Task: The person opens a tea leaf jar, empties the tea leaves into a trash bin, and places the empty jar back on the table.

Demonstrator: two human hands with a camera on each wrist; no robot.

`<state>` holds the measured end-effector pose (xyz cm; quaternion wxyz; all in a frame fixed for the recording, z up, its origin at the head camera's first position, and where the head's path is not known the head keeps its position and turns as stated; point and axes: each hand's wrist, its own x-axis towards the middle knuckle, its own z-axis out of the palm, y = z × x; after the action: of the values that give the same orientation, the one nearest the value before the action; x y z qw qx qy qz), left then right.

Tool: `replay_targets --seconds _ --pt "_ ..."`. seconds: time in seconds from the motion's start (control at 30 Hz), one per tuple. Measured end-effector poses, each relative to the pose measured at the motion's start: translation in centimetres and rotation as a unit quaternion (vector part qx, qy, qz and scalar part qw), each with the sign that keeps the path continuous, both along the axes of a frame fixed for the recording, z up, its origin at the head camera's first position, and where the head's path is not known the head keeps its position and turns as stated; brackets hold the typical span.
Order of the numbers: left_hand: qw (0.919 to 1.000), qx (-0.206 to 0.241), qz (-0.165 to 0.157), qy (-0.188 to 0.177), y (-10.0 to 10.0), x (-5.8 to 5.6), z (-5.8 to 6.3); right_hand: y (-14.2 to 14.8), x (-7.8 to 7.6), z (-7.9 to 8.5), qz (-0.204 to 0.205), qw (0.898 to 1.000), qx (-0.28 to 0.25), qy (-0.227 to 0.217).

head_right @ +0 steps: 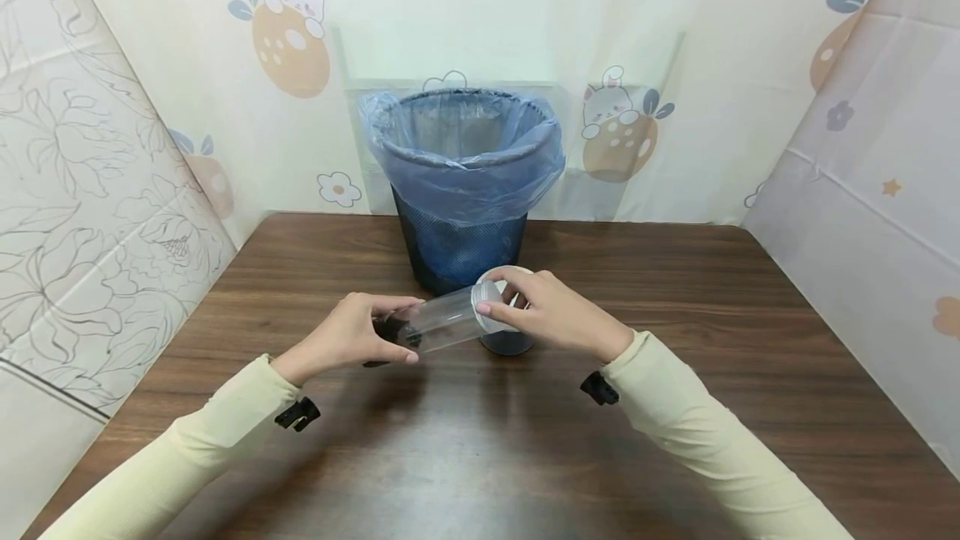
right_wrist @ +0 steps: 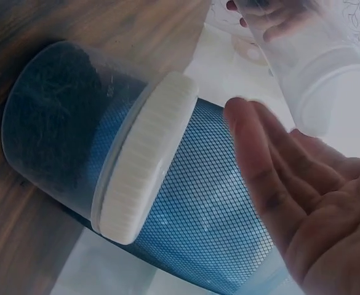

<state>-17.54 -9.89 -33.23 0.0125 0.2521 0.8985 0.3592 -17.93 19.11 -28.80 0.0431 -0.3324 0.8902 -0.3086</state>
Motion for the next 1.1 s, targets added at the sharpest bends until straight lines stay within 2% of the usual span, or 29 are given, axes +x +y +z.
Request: replay_targets --seconds 0.13,0.23,0.3,0.37,0.53,0.6,0.73,0.97,1.1 --pt "1.0000 -0.006 0.002 0.003 -0.04 0.10 0.07 0.09 -0.10 -0.15 0.038 0.999 -0.027 -0.002" --pt "1.0000 -0.009 0.002 0.000 -0.07 0.20 0.11 0.18 -0.02 -0.31 0.075 0.996 -0.048 0.029" --pt "1.0000 -0.009 0.002 -0.002 -0.11 0.29 0.06 0.16 0.17 -0.43 0.084 0.994 -0.056 0.049" --pt "0.9999 -0.008 0.004 -0.003 -0.12 0.36 -0.04 0.05 0.34 -0.48 0.074 0.994 -0.053 0.055" --pt "0.9999 -0.006 0.010 0.000 -0.06 0.52 -0.25 -0.19 0.70 -0.42 -0.002 1.000 -0.018 0.017" --pt "0.9999 -0.005 0.009 0.001 -0.02 0.60 -0.28 -0.27 0.71 -0.42 -0.016 1.000 0.001 0.013" --pt "1.0000 -0.005 0.008 0.002 -0.08 0.72 -0.31 -0.45 0.59 -0.49 -0.003 1.000 0.008 0.017" --pt "0.9999 -0.005 0.007 0.009 -0.38 0.75 -0.04 -0.22 0.53 -0.48 0.058 0.997 -0.034 0.035" --pt "0.9999 -0.010 0.007 0.008 -0.48 0.76 -0.10 -0.32 0.77 -0.44 0.034 0.999 -0.023 0.018"
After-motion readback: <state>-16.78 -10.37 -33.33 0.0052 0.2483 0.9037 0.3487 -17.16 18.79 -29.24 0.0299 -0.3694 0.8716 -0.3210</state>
